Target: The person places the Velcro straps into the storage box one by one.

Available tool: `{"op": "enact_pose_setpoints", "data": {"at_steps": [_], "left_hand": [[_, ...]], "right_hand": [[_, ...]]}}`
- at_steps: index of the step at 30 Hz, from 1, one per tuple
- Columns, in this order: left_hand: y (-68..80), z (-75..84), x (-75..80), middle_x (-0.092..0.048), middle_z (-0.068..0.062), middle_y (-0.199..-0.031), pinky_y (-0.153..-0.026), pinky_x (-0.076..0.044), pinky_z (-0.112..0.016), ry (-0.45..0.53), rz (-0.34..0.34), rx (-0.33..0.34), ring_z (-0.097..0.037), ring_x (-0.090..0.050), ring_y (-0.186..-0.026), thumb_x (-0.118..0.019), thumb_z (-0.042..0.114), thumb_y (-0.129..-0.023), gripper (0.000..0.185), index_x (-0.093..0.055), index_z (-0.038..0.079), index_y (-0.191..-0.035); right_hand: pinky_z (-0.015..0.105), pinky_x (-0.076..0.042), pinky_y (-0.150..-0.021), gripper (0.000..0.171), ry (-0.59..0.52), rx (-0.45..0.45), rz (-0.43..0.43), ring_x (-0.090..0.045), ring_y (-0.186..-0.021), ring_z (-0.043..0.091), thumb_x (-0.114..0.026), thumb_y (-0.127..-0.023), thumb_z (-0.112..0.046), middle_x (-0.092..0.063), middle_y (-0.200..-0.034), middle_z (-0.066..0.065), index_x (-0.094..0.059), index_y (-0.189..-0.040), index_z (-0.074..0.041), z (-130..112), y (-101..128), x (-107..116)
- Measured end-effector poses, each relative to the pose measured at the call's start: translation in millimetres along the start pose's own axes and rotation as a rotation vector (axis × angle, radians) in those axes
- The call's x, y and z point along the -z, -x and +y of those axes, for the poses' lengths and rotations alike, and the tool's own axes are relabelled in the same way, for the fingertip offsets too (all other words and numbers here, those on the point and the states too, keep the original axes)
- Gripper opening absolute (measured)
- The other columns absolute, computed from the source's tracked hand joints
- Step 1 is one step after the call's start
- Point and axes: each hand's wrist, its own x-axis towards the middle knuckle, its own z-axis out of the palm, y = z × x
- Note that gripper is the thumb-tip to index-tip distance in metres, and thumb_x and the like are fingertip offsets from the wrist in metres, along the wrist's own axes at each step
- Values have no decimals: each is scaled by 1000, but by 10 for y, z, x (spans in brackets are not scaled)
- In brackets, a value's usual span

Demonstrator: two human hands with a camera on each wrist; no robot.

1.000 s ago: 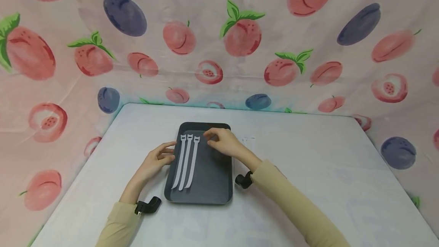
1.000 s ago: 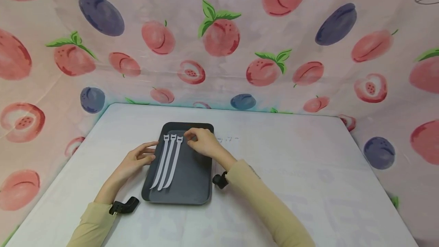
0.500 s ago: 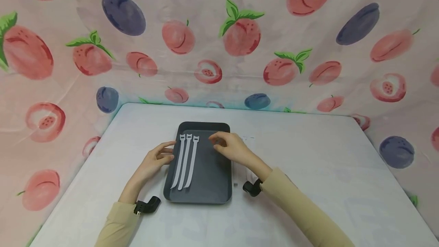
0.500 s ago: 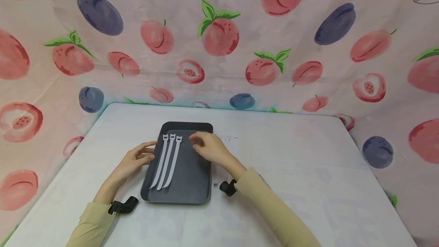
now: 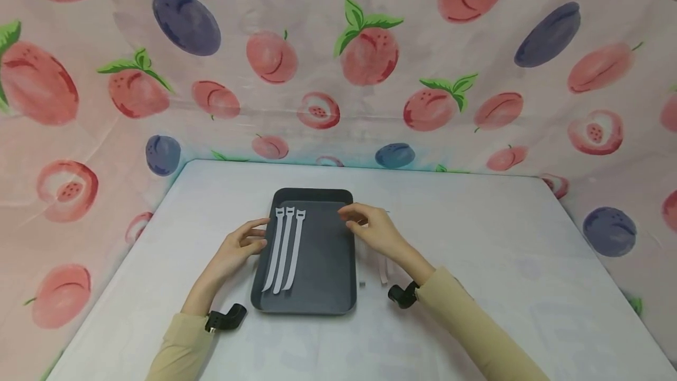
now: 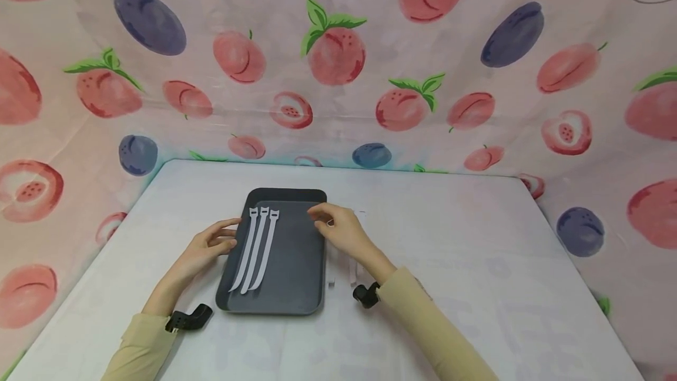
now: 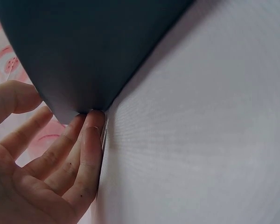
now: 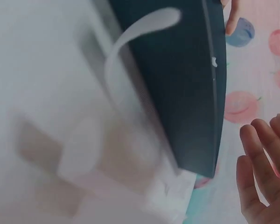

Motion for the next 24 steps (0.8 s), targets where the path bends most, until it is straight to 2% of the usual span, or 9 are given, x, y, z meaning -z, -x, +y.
{"op": "enact_pose_setpoints", "data": {"at_steps": [14,24], "left_hand": [[18,21,6,-52,-28,-133,-90,-53,-44,21,0,-8,-40,-59,-116,-59,17,-95,52,-42,13,-145],[-3,-5,6,-53,-28,-132,-90,-53,-43,20,-1,-18,-40,-59,-117,-59,16,-95,52,-43,12,-144]], "right_hand": [[40,-54,-85,29,35,27,67,-67,-96,26,-60,-92,-5,-71,-107,14,-64,-120,-5,270,143,180],[41,-54,-83,28,75,6,103,-68,-95,27,-61,-90,-2,-72,-105,13,-65,-118,-3,409,209,339]]}}
